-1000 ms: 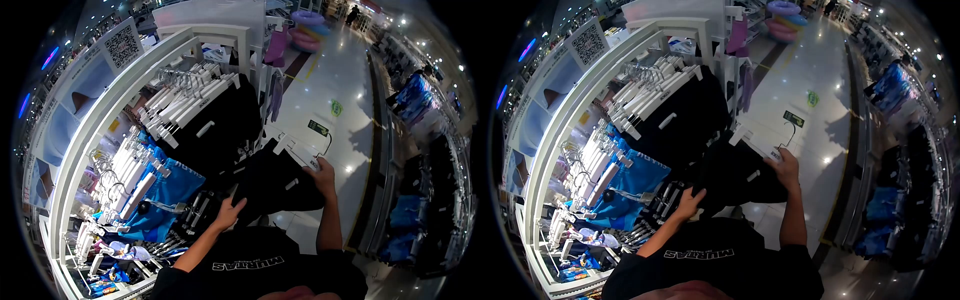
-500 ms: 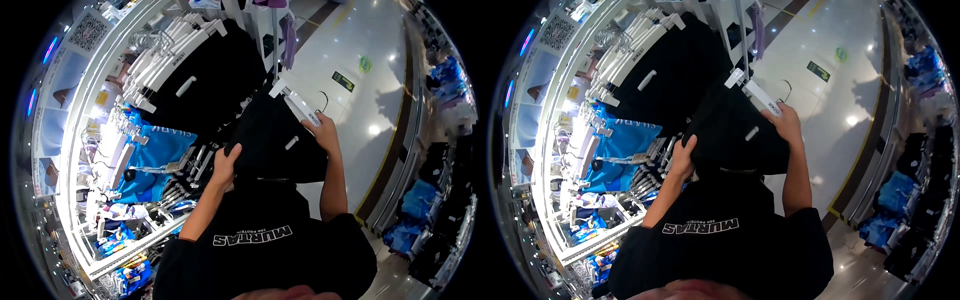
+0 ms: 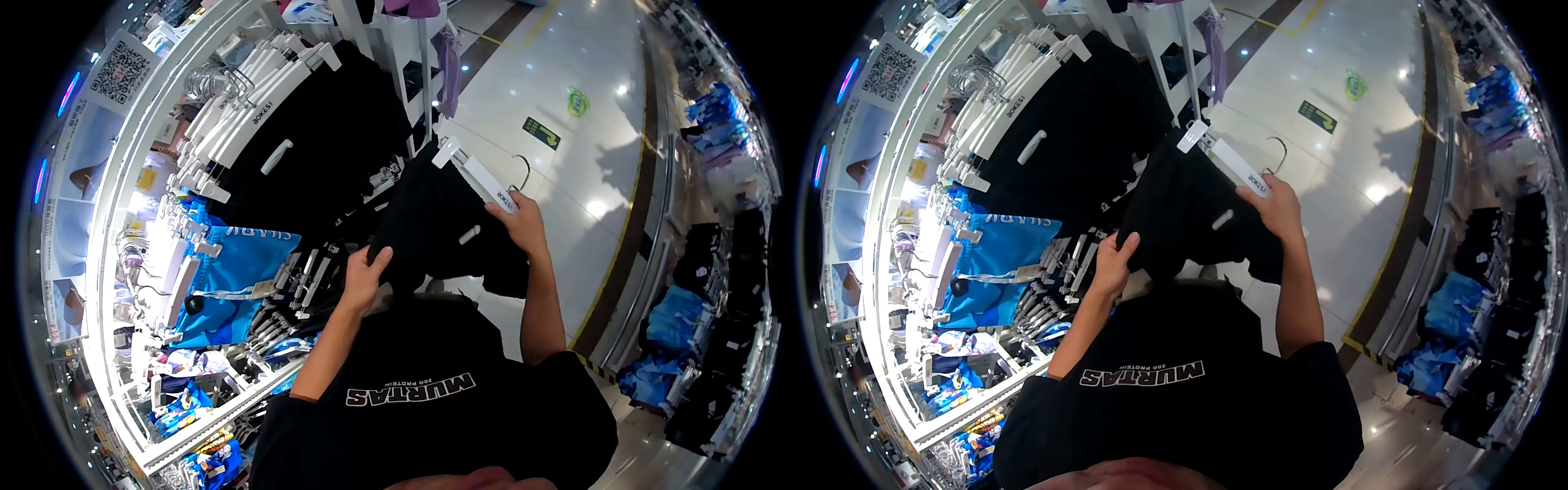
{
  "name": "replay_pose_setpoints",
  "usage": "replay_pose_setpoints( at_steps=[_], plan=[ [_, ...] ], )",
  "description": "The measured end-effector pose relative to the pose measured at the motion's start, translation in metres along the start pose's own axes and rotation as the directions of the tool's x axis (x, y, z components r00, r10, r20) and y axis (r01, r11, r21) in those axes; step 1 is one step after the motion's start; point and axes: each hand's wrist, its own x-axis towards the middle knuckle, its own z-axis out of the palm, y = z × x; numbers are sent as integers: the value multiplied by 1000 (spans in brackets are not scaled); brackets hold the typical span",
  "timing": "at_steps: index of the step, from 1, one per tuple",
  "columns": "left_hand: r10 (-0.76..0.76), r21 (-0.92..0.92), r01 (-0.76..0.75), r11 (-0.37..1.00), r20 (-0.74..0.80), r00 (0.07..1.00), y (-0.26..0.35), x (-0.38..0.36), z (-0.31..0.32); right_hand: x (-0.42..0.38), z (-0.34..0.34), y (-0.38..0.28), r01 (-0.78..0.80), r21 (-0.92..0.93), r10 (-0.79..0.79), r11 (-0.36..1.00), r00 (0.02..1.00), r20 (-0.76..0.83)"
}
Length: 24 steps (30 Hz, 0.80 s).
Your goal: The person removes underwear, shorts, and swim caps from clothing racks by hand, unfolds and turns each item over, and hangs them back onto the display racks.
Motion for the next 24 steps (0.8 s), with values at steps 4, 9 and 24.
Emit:
replay_pose_setpoints(
  at_steps=[4,9,24],
  plan=[
    [56,-10,-56,998,-18,998,7,-4,15,-8,-6,-6,-33,0,33,999,999,15],
    [107,78,-106,991,-7,994,7,-6,16,-13,-7,-14,18,41,-15,999,998,-65],
    [-189,491,-166,855,594,781,20,-33,87,12,15,-45,547,117,-338,829,657,-674]
  ],
)
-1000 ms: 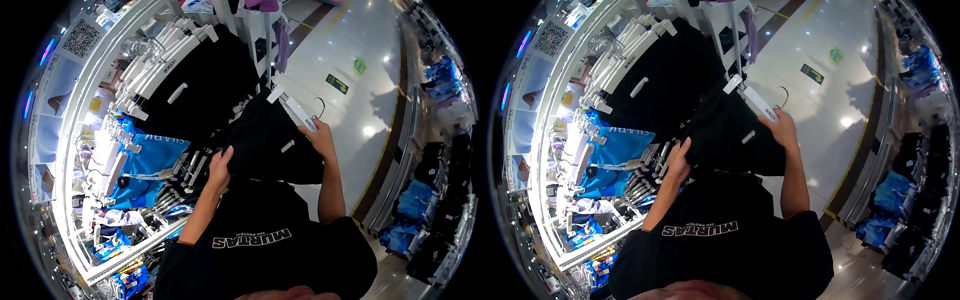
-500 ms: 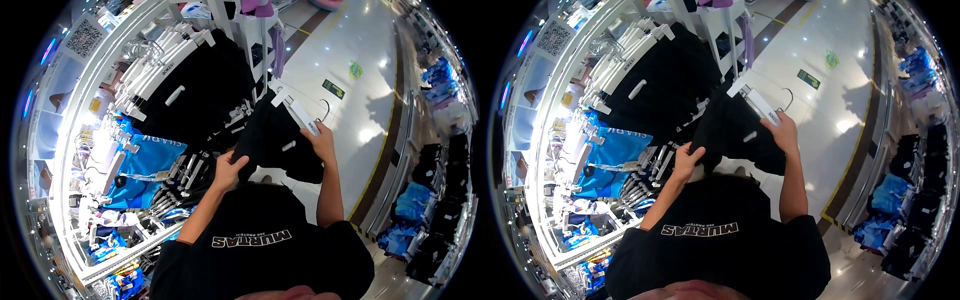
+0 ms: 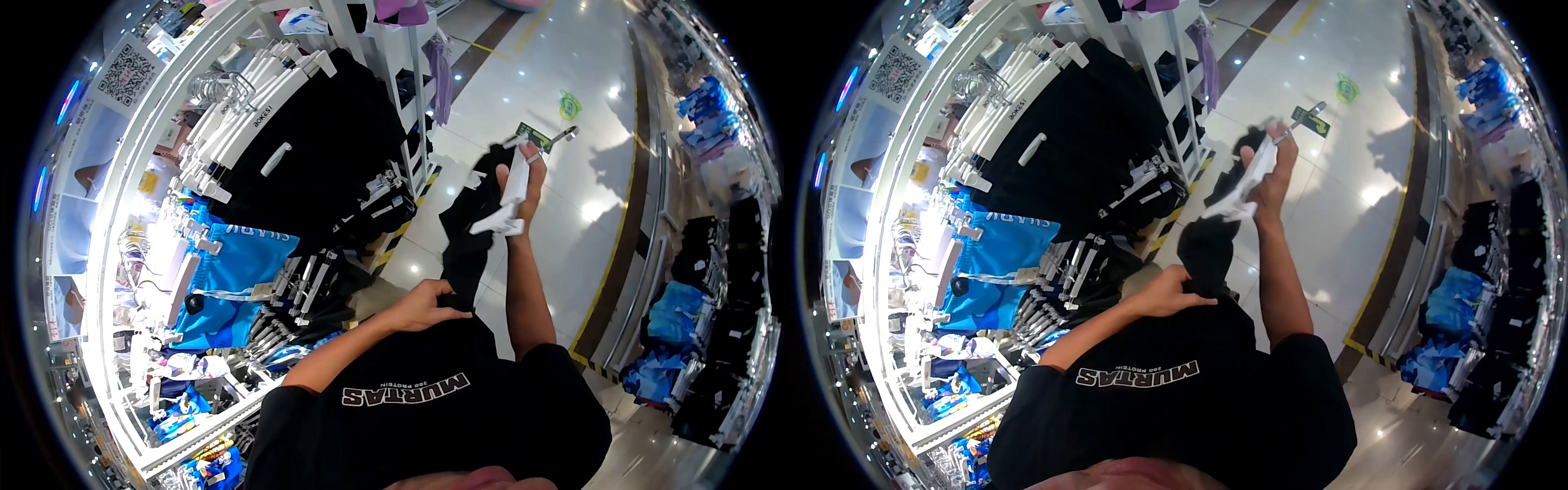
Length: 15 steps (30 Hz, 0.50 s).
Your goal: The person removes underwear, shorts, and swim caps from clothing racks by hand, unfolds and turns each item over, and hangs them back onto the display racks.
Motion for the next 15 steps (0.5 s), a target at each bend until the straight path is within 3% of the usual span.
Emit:
replay_pose_setpoints(
  at_steps=[1,2,3,5,6,9,10,11,13,15],
  plan=[
    [-37,91,34,995,31,999,6,3,1,1,8,4,74,2,-74,997,996,-47],
    [-153,174,135,975,95,984,14,7,-1,-3,17,17,43,56,-38,998,996,-85],
    [-8,164,-1,986,56,998,5,11,1,2,20,-55,-344,441,381,829,924,4],
    [270,157,-263,952,-26,962,-19,15,7,-2,26,-23,-383,739,501,554,862,71],
    [223,131,-215,968,-45,974,-23,15,4,-5,23,-10,-386,720,474,577,876,90],
    [150,9,-152,988,-234,961,-60,25,-14,-18,11,26,-500,782,575,373,786,228],
    [107,40,-100,994,-305,946,-72,29,-22,-20,10,10,-511,838,653,192,704,279],
    [71,68,-48,996,-376,924,-84,33,-32,-20,7,0,-521,847,679,104,660,323],
    [114,185,-18,983,-523,845,-103,37,-43,-20,2,-14,-529,846,709,-71,570,416],
    [162,216,-21,976,-660,734,-114,42,-54,-25,-3,-21,-541,819,619,-191,581,528]
  ],
)
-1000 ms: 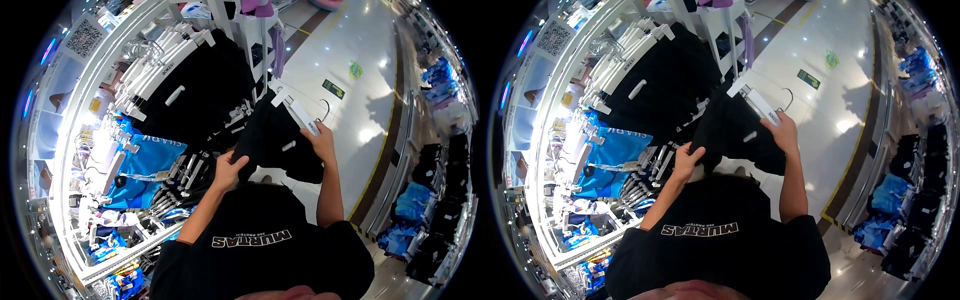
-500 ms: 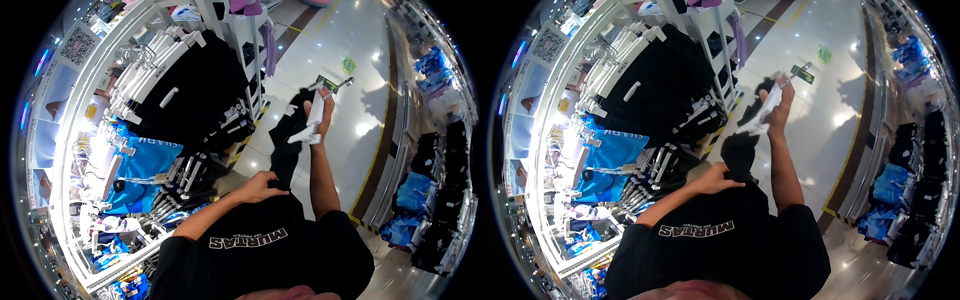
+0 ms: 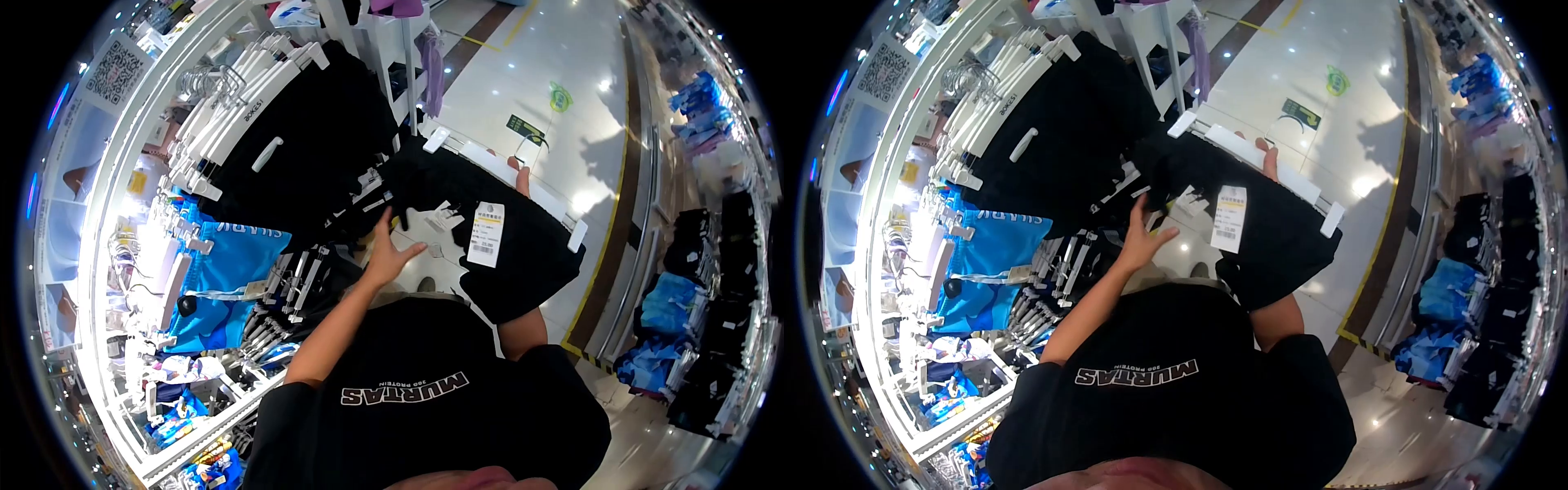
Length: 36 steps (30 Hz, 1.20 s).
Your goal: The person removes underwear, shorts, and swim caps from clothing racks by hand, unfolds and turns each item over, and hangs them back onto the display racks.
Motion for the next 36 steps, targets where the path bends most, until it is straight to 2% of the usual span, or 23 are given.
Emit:
replay_pose_setpoints(
  at_steps=[3,5,6,7,10,11,14,19,20,23,25,26,28,29,31,32,33,34,35,36],
  plan=[
    [151,190,-111,975,-210,966,6,10,1,-4,3,4,-53,45,52,998,999,14],
    [-42,-123,42,991,6,999,-5,16,-1,-6,4,3,-66,58,65,996,998,17],
    [-108,-263,142,954,140,984,-9,17,0,-3,5,2,-69,62,69,996,998,9],
    [-78,-280,101,955,90,993,18,8,-1,-5,5,1,-70,63,70,996,998,11],
    [-161,-212,220,952,265,951,33,-10,-5,-4,3,-2,-74,70,75,995,997,-10],
    [-145,-334,242,911,289,946,31,-16,-2,-4,4,-2,-76,74,77,994,997,-18],
    [-137,-315,225,922,277,951,40,-29,-4,-3,7,0,-101,68,104,993,994,-31],
    [-106,-442,228,868,284,953,38,-34,-1,3,13,8,-156,29,157,987,986,-59],
    [-75,-419,195,887,286,955,35,-33,-2,6,15,10,-165,17,166,986,984,-65],
    [-135,-281,235,931,333,933,39,-35,-17,14,18,16,-178,-58,172,982,981,-95],
    [-159,-184,237,954,360,919,48,-39,-32,23,17,21,-143,-223,121,964,987,-109],
    [-142,-200,218,955,337,931,48,-42,-35,29,13,22,-59,-427,35,902,997,-64],
    [-103,-227,174,958,294,950,47,-51,-40,40,11,23,82,-717,44,693,987,156],
    [-26,-192,59,980,174,984,34,-54,-36,51,6,50,425,-732,-246,532,905,346],
    [-146,-82,167,983,211,966,21,-60,-44,68,5,54,562,-787,-160,255,827,538],
    [-206,-26,217,976,223,953,21,-62,-50,59,18,76,751,-657,-206,56,653,729],
    [-164,-73,179,981,180,970,3,-64,-45,46,30,83,634,-731,-118,253,770,627],
    [-186,-149,209,966,156,970,25,-67,-51,36,53,84,605,-776,-32,175,792,610],
    [-185,-135,201,970,123,975,18,-68,-49,26,76,85,582,-808,54,90,807,588],
    [-187,-120,198,973,92,978,8,-68,-48,24,86,88,679,-729,96,-86,734,672]
  ],
)
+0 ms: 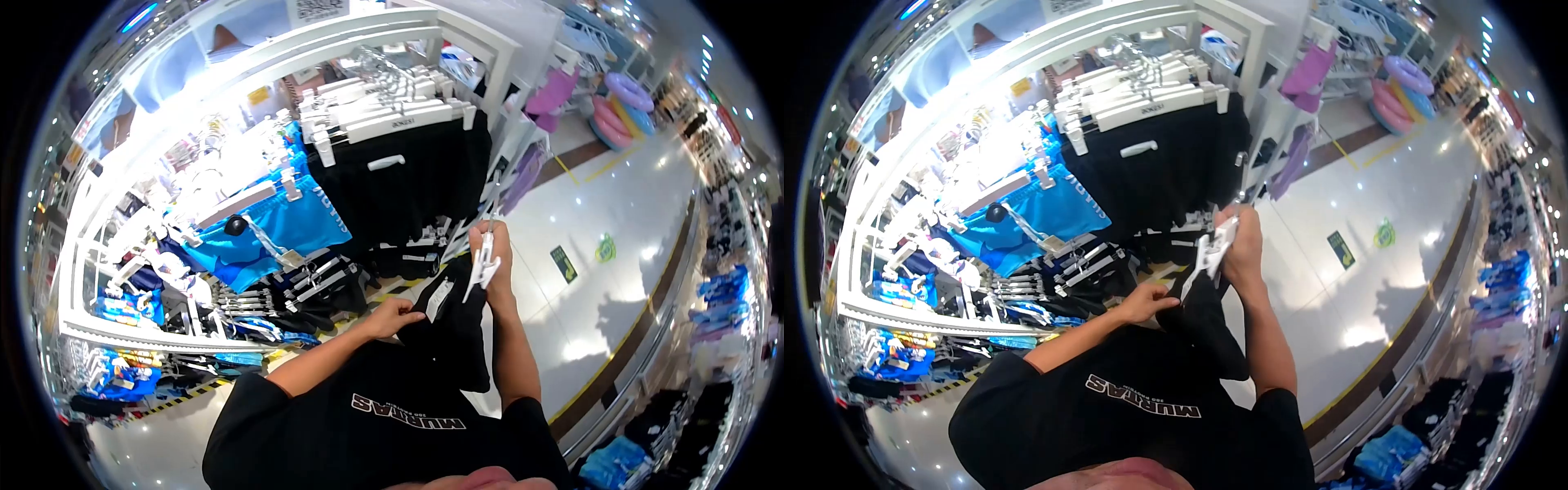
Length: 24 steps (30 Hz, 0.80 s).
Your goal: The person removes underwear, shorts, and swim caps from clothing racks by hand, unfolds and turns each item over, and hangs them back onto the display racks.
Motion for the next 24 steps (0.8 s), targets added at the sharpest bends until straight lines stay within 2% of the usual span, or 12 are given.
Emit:
replay_pose_setpoints(
  at_steps=[1,3,7,10,12,14,15,16,18,19,20,24],
  plan=[
    [33,-33,-36,999,-90,995,-2,1,0,10,3,-16,5,-14,-4,1000,999,35],
    [84,-89,-111,990,-266,960,-3,2,0,36,14,-23,243,-113,-241,963,970,37],
    [96,-132,-155,979,-374,923,14,-7,-20,92,33,-53,437,-252,-450,863,893,6],
    [-58,-594,-211,777,-401,914,-17,-7,-22,132,52,-61,499,-368,-536,785,844,1],
    [-39,-462,-206,863,-468,883,3,-20,-26,157,67,-56,529,-471,-576,706,816,52],
    [-267,-541,9,841,-400,877,15,-21,-38,170,82,-61,581,-484,-636,654,769,63],
    [-46,-576,-244,780,-442,896,-8,-16,-34,171,89,-61,585,-499,-627,639,772,102],
    [-261,-604,-27,796,-383,886,10,-27,-43,171,96,-60,592,-513,-620,622,772,140],
    [-14,-455,-176,873,-384,923,-7,-28,-48,169,112,-41,589,-542,-570,600,790,227],
    [-39,-519,-236,822,-464,885,3,-33,-41,167,119,-36,617,-470,-626,632,763,160],
    [-10,-456,-203,866,-422,907,-11,-35,-42,163,118,-40,577,-476,-548,664,808,215],
    [-109,-417,-111,902,-469,877,-25,-54,-40,162,128,-34,615,-437,-602,656,776,189]
  ],
)
